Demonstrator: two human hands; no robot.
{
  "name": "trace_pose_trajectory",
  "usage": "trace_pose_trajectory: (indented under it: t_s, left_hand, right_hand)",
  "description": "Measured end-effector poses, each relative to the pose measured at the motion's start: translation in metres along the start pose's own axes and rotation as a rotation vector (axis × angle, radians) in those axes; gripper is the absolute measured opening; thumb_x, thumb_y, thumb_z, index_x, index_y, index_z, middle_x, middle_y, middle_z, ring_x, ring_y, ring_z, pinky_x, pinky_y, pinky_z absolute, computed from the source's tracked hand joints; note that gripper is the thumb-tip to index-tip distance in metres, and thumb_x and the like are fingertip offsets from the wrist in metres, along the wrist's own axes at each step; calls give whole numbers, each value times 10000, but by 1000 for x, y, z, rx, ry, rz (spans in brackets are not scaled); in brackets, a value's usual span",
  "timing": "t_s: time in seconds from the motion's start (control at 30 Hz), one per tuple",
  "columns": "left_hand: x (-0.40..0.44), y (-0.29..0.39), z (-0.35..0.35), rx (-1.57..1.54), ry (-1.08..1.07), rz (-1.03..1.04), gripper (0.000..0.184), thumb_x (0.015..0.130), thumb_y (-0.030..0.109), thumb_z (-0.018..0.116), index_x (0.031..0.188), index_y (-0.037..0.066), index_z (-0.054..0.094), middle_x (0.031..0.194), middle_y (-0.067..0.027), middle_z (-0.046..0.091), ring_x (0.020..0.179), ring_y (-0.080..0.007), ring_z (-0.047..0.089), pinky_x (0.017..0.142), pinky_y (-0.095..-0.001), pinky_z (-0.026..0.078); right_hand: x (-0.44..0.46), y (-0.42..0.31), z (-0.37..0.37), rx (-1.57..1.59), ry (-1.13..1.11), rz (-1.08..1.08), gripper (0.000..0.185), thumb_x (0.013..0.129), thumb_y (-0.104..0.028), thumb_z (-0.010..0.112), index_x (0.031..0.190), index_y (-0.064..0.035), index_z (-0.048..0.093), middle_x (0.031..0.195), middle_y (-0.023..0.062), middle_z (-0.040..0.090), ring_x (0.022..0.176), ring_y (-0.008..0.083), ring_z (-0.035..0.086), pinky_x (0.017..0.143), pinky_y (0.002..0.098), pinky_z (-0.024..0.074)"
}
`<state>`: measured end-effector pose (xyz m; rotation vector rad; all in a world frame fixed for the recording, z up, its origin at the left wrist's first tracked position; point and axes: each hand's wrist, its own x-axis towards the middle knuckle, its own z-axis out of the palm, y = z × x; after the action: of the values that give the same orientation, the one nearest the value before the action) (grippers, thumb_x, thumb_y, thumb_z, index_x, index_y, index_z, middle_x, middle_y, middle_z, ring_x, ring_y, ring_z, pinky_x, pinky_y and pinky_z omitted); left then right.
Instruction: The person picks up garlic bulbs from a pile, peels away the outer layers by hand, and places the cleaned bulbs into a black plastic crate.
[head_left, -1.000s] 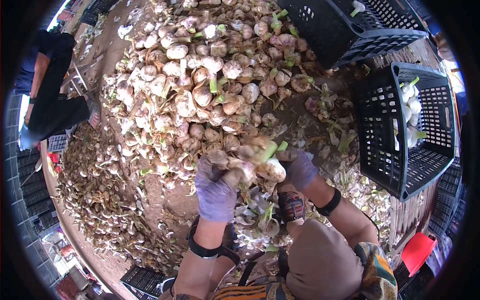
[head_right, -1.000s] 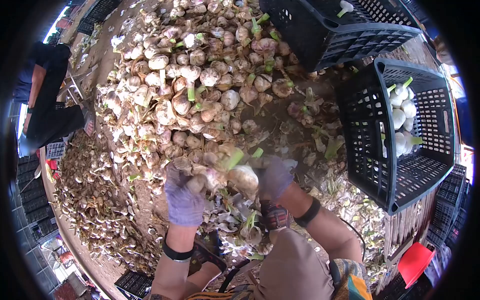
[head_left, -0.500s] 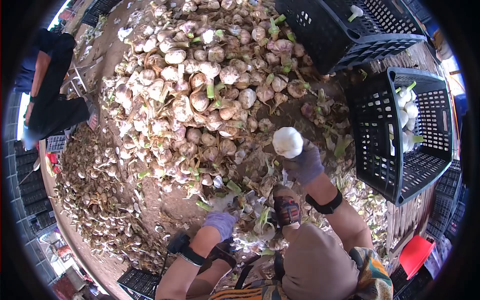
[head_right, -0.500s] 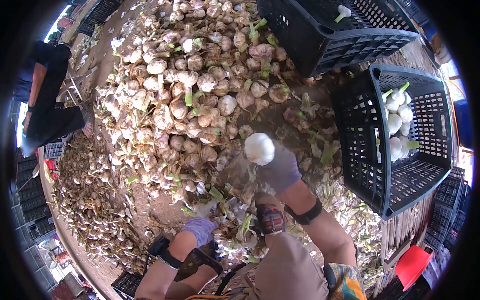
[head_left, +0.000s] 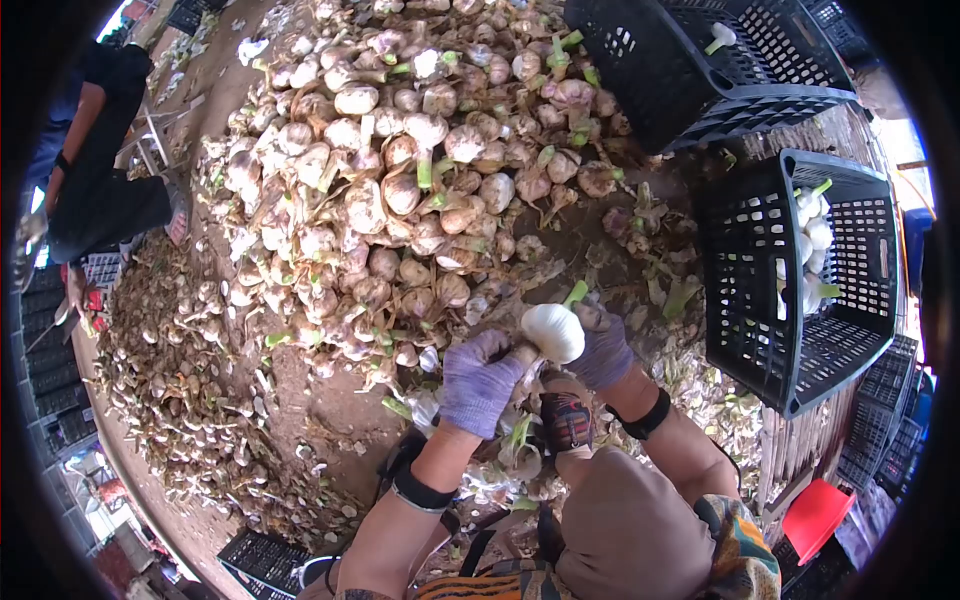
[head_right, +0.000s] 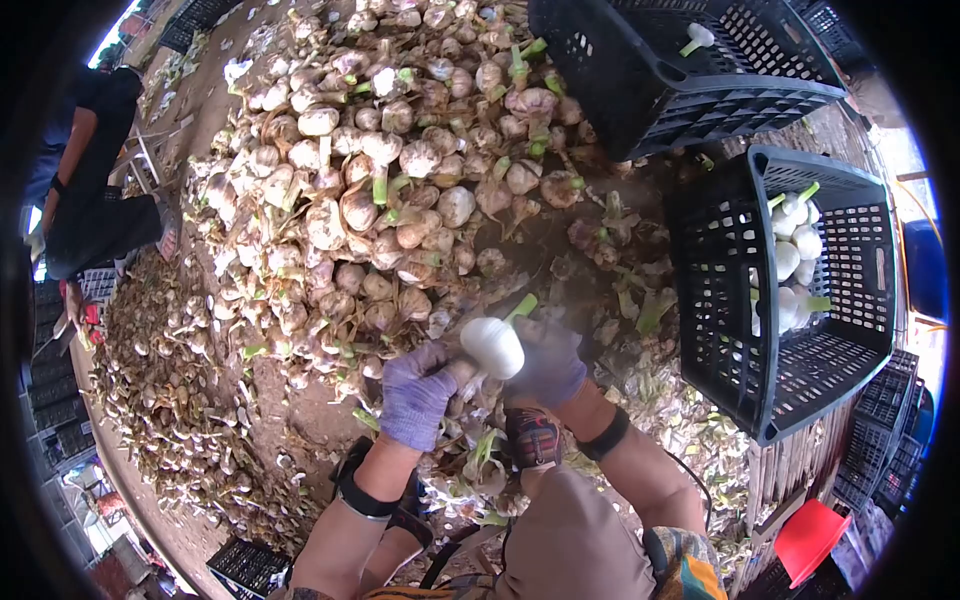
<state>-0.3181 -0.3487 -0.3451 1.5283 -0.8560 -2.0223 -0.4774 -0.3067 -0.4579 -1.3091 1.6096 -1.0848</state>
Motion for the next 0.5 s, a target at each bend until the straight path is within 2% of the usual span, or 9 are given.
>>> trace_pose_trajectory:
  t_s: [0.03, 0.1, 0.17, 0.23, 0.3, 0.37, 0.43, 0.47, 0.5]
  left_hand:
    - [-1, -1, -2, 24, 36, -10, 51, 786, 52, 637, 824, 18, 638, 641, -9, 592, 532, -42, 511, 481, -189, 423]
    - [-14, -3, 1, -26, -82, 116, 66, 779, 57, 640, 832, 18, 634, 673, -10, 595, 584, -45, 528, 514, -204, 440]
    - [-24, -6, 4, 239, -216, 348, 93, 777, 68, 641, 854, 16, 634, 738, -20, 610, 646, -55, 541, 565, -215, 453]
    - [-21, -3, -6, 287, -184, 248, 125, 781, 79, 625, 889, 17, 637, 789, -23, 618, 668, -68, 542, 605, -213, 455]
    - [-12, -12, -24, -56, -25, -19, 169, 777, 113, 629, 912, 11, 634, 780, -21, 617, 670, -79, 548, 636, -214, 456]
    - [-10, -16, -34, -126, 11, -40, 215, 779, 160, 637, 927, 4, 629, 789, -20, 618, 669, -84, 554, 637, -218, 456]
    - [-7, -13, -40, -292, 27, 13, 240, 775, 190, 652, 923, 3, 631, 791, -20, 623, 671, -85, 556, 636, -218, 455]
    - [-6, -12, -41, -293, 38, 10, 240, 775, 190, 652, 923, 3, 631, 791, -20, 623, 671, -85, 556, 636, -218, 455]
    - [-5, -9, -41, -231, 14, 12, 239, 771, 197, 659, 912, 5, 635, 777, -18, 622, 665, -81, 557, 625, -213, 453]
  right_hand:
    - [-3, 12, 12, 370, 73, 184, 418, 576, -423, 785, 790, -95, 637, 661, 74, 603, 586, 223, 615, 549, 301, 501]
    - [3, 16, 7, 171, -32, 112, 305, 643, -320, 763, 785, -80, 640, 684, 69, 616, 601, 204, 621, 564, 280, 504]
    - [3, 1, -11, 334, -165, 326, 352, 705, -206, 669, 964, -8, 538, 957, 158, 614, 898, 291, 610, 829, 390, 496]
    - [9, -16, -22, 528, -101, 329, 340, 670, -169, 686, 938, -10, 550, 931, 145, 616, 858, 278, 615, 789, 370, 506]
    - [17, -28, -47, 961, -405, 375, 343, 640, -156, 697, 924, -27, 555, 961, 128, 602, 868, 247, 599, 772, 356, 499]
    - [16, -31, -42, 988, -363, 350, 264, 619, -98, 709, 840, -35, 578, 951, 97, 595, 868, 215, 577, 766, 327, 479]
    - [21, -26, -39, 570, -325, -108, 157, 652, -40, 725, 769, -37, 622, 816, 32, 626, 765, 152, 586, 781, 319, 472]
    - [25, -41, -40, 641, -371, 106, 147, 650, -67, 745, 736, -49, 627, 812, 33, 626, 818, 165, 577, 871, 355, 421]
    - [26, -47, -40, 646, -379, 109, 147, 650, -67, 745, 736, -49, 627, 812, 33, 626, 818, 165, 577, 871, 355, 421]
